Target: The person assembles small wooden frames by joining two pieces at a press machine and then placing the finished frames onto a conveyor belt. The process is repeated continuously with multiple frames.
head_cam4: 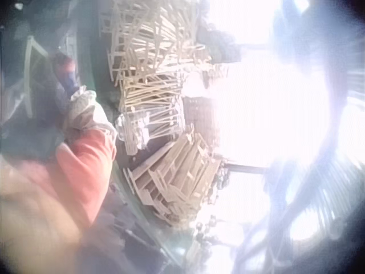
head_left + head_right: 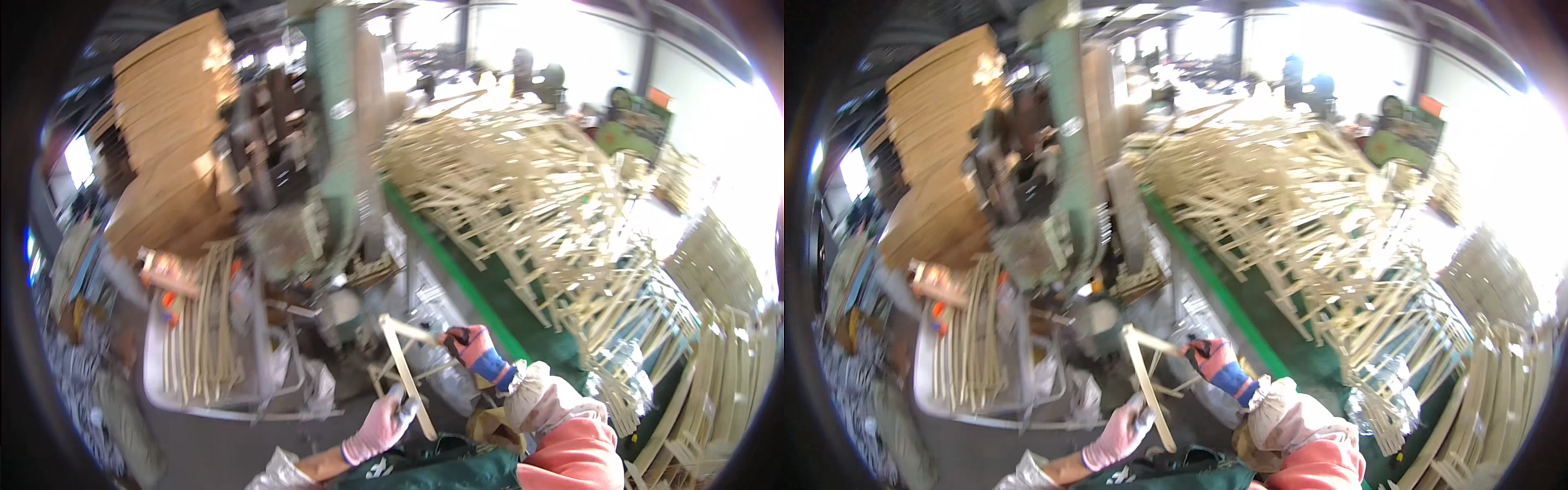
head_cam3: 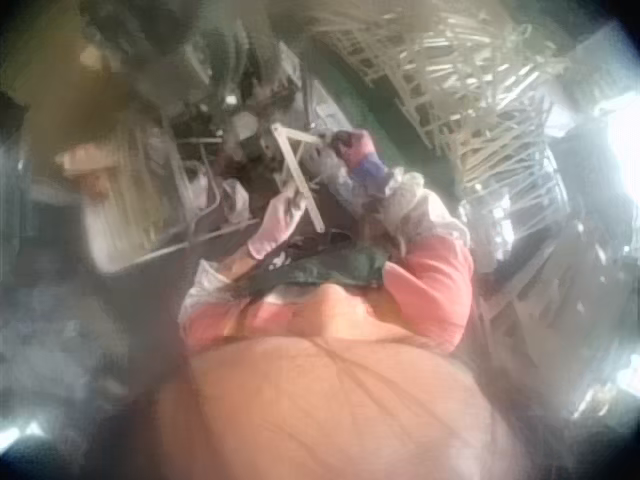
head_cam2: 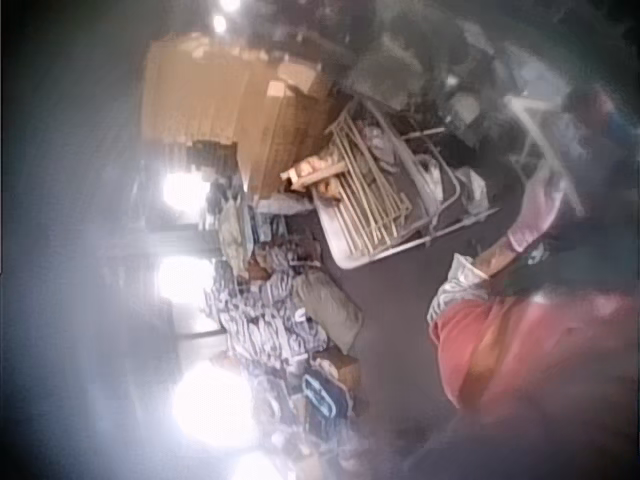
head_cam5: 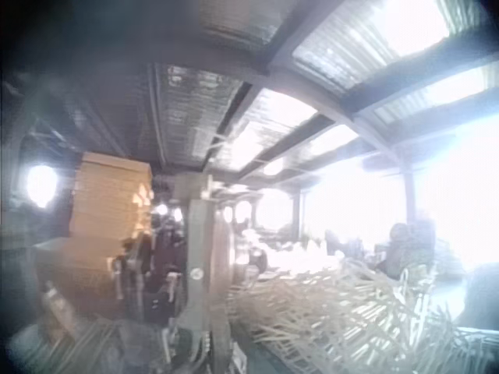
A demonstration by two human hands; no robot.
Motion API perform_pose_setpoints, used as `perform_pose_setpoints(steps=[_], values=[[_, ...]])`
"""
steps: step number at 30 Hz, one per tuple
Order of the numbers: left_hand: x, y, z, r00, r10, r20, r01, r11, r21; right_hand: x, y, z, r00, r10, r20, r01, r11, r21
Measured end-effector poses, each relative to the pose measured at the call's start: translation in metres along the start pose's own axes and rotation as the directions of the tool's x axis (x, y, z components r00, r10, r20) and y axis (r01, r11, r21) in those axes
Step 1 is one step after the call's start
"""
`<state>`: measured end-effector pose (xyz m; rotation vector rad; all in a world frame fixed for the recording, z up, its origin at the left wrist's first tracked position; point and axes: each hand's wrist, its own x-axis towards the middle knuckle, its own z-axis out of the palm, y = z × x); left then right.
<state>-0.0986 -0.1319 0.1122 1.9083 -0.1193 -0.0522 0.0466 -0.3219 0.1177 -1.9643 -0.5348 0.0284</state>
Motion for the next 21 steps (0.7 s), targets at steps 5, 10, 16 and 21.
perform_pose_setpoints(steps=[5, 10, 16, 21], values=[[0.068, -0.035, 0.055, 0.832, 0.534, -0.148, -0.301, 0.66, 0.688, -0.077, -0.004, -0.124, 0.991, 0.066, 0.118, -0.086, 0.981, 0.174], [0.106, -0.018, 0.152, 0.613, 0.79, -0.009, -0.711, 0.556, 0.43, -0.141, -0.056, -0.219, 0.988, -0.076, -0.132, 0.078, 0.997, 0.007], [0.127, 0.079, 0.27, 0.471, 0.683, 0.559, -0.882, 0.343, 0.324, -0.236, -0.085, -0.264, 0.889, -0.402, 0.218, 0.398, 0.443, -0.803], [0.116, 0.133, 0.34, 0.264, 0.578, 0.772, -0.964, 0.124, 0.236, -0.308, -0.03, -0.272, 0.963, 0.26, 0.074, 0.033, 0.159, -0.987]])
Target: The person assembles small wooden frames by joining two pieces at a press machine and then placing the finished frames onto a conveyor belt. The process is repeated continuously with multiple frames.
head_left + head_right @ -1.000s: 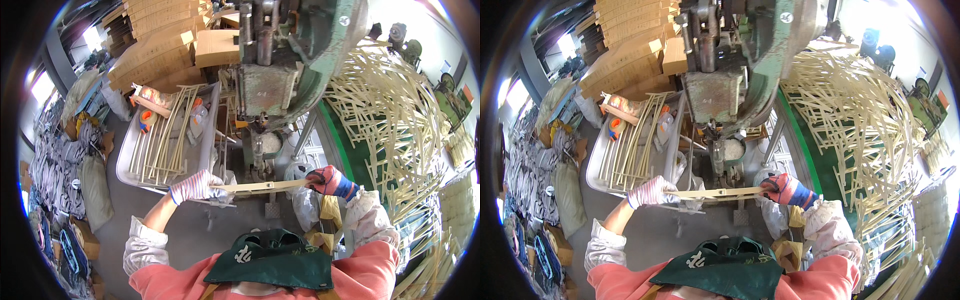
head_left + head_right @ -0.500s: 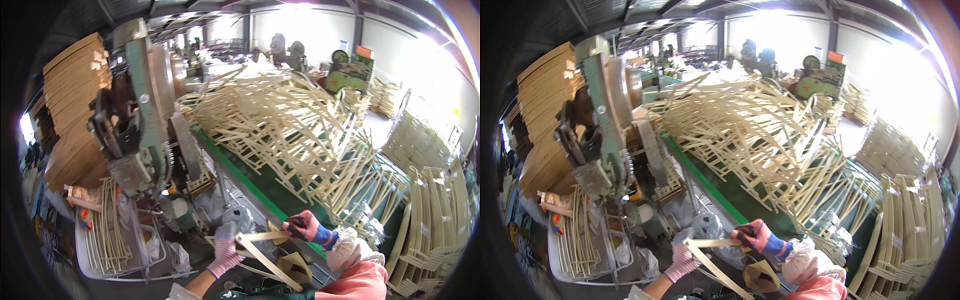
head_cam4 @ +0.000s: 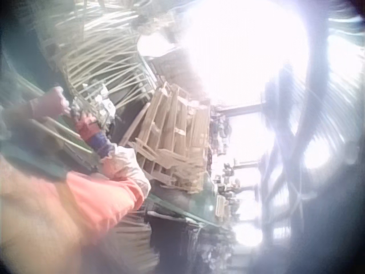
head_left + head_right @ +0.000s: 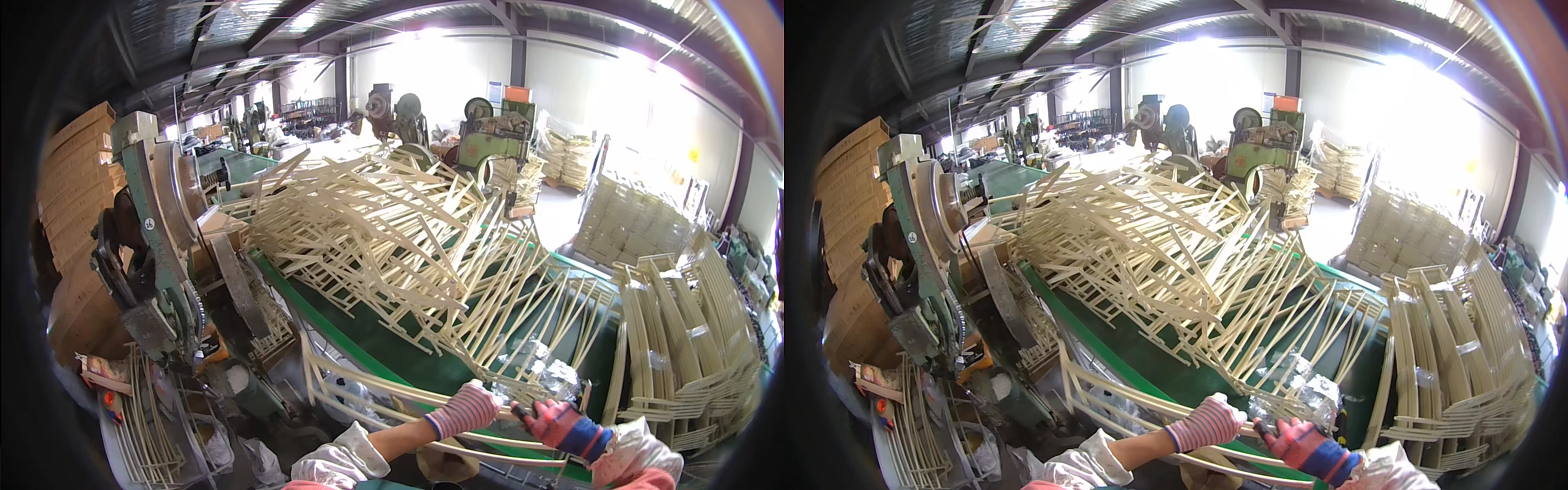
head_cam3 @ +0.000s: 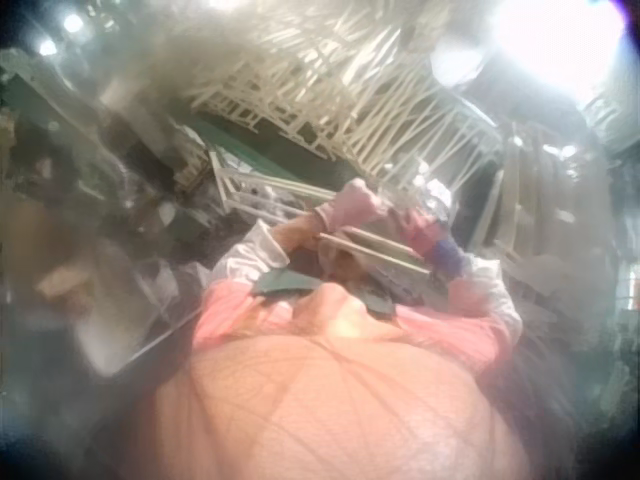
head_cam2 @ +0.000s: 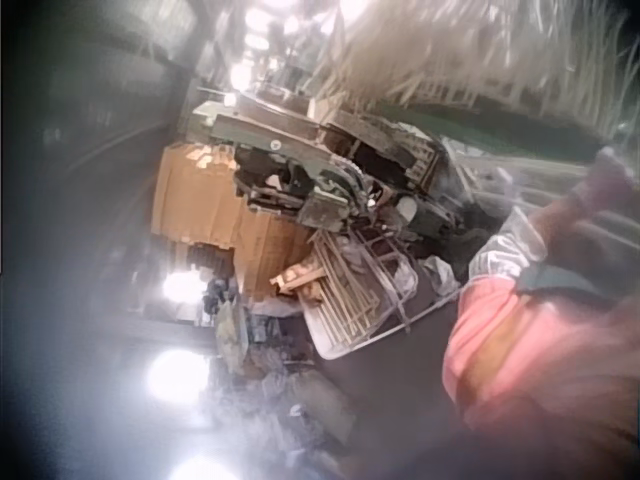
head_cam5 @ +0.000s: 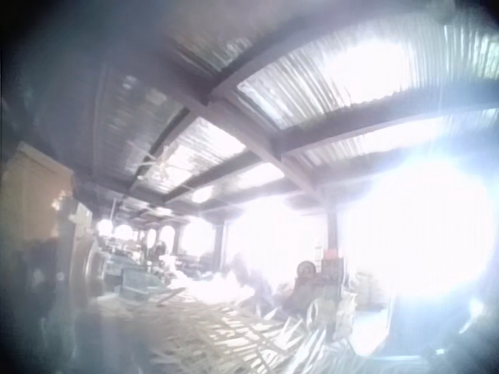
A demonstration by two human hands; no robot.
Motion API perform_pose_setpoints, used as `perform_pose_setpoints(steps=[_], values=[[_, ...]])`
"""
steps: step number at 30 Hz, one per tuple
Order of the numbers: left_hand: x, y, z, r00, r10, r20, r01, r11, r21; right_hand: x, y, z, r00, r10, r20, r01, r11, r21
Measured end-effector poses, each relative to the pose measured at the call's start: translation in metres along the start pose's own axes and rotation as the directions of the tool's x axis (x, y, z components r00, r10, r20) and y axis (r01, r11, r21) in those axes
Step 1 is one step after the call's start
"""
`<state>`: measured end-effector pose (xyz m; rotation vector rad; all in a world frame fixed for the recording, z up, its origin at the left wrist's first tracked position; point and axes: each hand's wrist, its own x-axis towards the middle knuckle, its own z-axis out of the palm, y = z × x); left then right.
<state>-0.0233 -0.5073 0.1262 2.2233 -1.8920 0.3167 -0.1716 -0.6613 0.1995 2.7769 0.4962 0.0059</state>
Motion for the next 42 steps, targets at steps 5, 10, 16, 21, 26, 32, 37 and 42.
perform_pose_setpoints(steps=[5, 10, 16, 21, 26, 32, 37, 42], values=[[0.058, -0.002, -0.064, 0.978, 0.207, 0.019, -0.203, 0.932, 0.301, -0.019, 0.022, 0.034, 0.84, 0.349, -0.415, -0.153, 0.887, 0.436], [0.046, -0.007, -0.148, 0.787, 0.407, -0.464, -0.284, 0.906, 0.313, 0.074, 0.04, 0.031, 0.565, 0.638, -0.524, 0.273, 0.455, 0.848], [-0.032, -0.027, -0.17, 0.597, 0.58, -0.555, -0.522, 0.806, 0.28, 0.308, 0.14, -0.058, 0.719, 0.54, -0.438, 0.469, 0.087, 0.879], [-0.072, -0.127, -0.172, 0.798, 0.273, -0.537, -0.056, 0.921, 0.386, 0.568, 0.219, -0.161, 0.876, 0.408, -0.256, 0.118, 0.334, 0.935], [-0.102, -0.222, -0.18, 0.799, -0.001, -0.601, 0.193, 0.947, 0.255, 0.73, 0.236, -0.189, 0.882, 0.45, -0.142, -0.471, 0.856, -0.214], [-0.058, -0.379, -0.25, 0.529, -0.109, -0.841, 0.529, 0.817, 0.228, 0.737, 0.215, -0.186, 0.861, 0.484, -0.157, -0.463, 0.873, 0.156], [0.003, -0.49, -0.284, 0.591, -0.271, -0.76, 0.497, 0.864, 0.078, 0.677, 0.172, -0.22, 0.901, 0.311, -0.302, -0.231, 0.934, 0.274], [-0.009, -0.54, -0.254, 0.827, -0.3, -0.475, 0.424, 0.889, 0.176, 0.517, 0.154, -0.203, 0.749, 0.007, -0.663, 0.343, 0.851, 0.397]])
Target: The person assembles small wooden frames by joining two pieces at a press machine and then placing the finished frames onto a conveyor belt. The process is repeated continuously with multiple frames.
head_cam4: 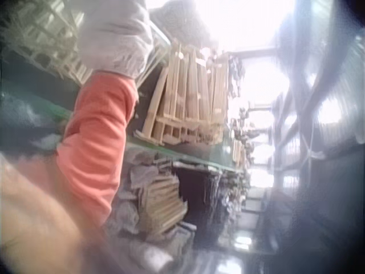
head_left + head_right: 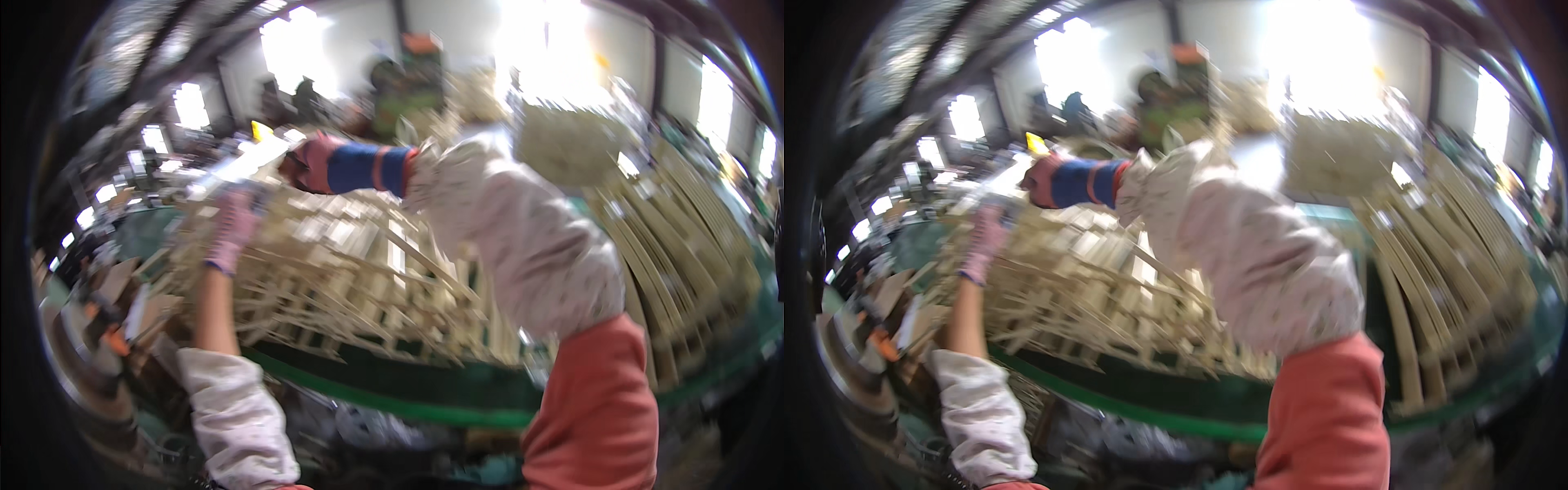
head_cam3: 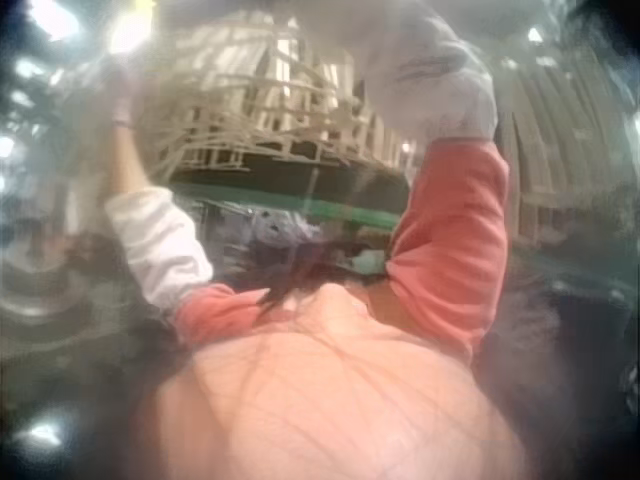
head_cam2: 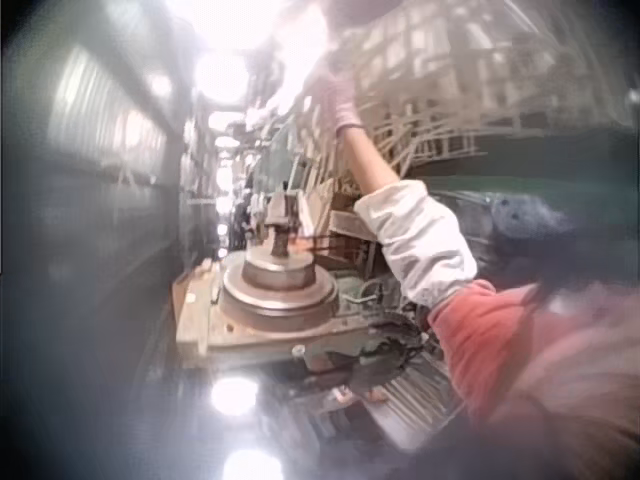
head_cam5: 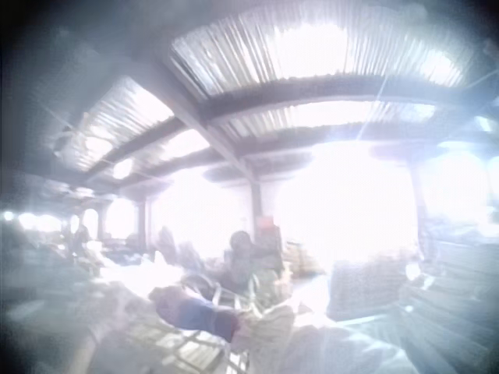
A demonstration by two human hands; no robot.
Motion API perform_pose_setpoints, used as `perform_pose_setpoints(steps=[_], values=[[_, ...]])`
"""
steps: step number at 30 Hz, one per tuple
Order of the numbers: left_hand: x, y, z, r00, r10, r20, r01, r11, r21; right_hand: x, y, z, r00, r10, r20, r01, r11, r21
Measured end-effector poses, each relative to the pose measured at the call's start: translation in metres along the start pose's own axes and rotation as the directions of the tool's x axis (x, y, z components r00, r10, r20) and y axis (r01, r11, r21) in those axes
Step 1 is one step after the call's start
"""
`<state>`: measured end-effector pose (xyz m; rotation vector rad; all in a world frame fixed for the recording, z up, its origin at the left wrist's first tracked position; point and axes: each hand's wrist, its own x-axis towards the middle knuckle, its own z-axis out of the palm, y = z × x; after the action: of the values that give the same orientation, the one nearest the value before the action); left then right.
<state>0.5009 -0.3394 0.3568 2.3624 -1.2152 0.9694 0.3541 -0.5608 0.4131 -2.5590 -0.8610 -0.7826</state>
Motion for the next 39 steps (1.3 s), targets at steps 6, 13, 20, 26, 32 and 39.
perform_pose_setpoints(steps=[6, 13, 20, 26, 32, 39], values=[[-0.001, -0.038, 0.026, 0.974, 0.092, -0.207, -0.118, 0.986, -0.118, -0.378, -0.017, -0.02, 0.906, 0.422, -0.043, -0.423, 0.893, -0.154], [-0.019, 0.129, 0.024, 0.784, 0.1, -0.613, -0.077, 0.995, 0.063, -0.627, -0.06, 0.109, 0.584, 0.811, 0.0, -0.528, 0.38, -0.759], [-0.116, 0.387, 0.104, 0.858, 0.438, -0.269, -0.506, 0.808, -0.301, -0.642, 0.006, 0.177, 0.706, 0.667, 0.24, -0.089, 0.42, -0.903], [-0.17, 0.399, 0.121, 0.927, 0.354, -0.127, -0.373, 0.821, -0.433, -0.643, -0.016, 0.059, 0.784, 0.6, 0.158, -0.298, 0.586, -0.753], [-0.21, 0.447, 0.165, 0.933, 0.356, 0.047, -0.246, 0.729, -0.639, -0.612, -0.028, -0.063, 0.779, 0.542, -0.316, -0.624, 0.623, -0.472], [-0.21, 0.529, 0.251, 0.287, 0.304, 0.908, 0.907, -0.391, -0.156, -0.63, -0.048, -0.006, 0.809, 0.585, -0.055, -0.48, 0.605, -0.635]])
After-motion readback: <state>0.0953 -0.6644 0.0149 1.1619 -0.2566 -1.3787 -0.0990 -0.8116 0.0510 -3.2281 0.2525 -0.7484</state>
